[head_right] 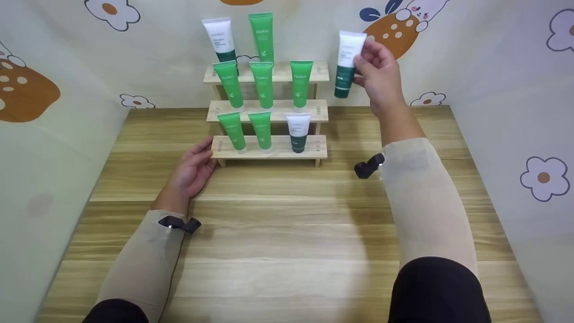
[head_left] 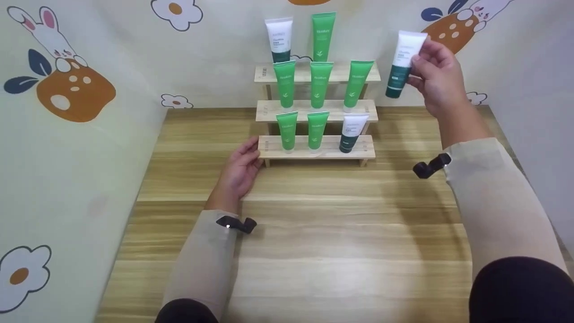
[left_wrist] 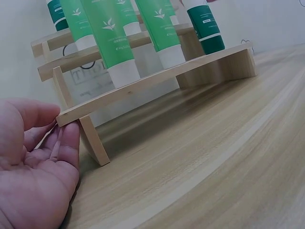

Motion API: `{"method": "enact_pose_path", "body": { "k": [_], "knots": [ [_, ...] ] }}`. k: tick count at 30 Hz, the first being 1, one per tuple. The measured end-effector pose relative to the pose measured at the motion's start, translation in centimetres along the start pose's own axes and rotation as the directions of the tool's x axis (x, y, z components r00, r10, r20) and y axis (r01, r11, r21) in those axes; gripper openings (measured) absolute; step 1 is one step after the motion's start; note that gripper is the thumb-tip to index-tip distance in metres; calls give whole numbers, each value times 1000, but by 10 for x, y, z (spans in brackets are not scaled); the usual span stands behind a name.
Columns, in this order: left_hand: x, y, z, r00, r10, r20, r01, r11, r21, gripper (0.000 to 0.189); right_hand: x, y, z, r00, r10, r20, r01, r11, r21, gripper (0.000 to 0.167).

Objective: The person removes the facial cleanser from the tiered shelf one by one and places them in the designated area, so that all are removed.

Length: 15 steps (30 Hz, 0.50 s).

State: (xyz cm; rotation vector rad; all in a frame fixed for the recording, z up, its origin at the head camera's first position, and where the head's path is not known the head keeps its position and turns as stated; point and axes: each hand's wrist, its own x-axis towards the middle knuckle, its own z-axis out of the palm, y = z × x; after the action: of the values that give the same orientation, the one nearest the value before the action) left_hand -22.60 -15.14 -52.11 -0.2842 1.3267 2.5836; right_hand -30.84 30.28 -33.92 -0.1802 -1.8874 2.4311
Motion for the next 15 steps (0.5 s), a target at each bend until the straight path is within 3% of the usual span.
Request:
{"method": "enact_pose_path", "body": {
  "k": [15],
  "knots": [
    [-1, -1, 1, 1000, 16, 4, -16, 1000, -3, 59, 0, 54, -32, 990, 136, -22, -136, 990, 24, 54]
  ]
}}
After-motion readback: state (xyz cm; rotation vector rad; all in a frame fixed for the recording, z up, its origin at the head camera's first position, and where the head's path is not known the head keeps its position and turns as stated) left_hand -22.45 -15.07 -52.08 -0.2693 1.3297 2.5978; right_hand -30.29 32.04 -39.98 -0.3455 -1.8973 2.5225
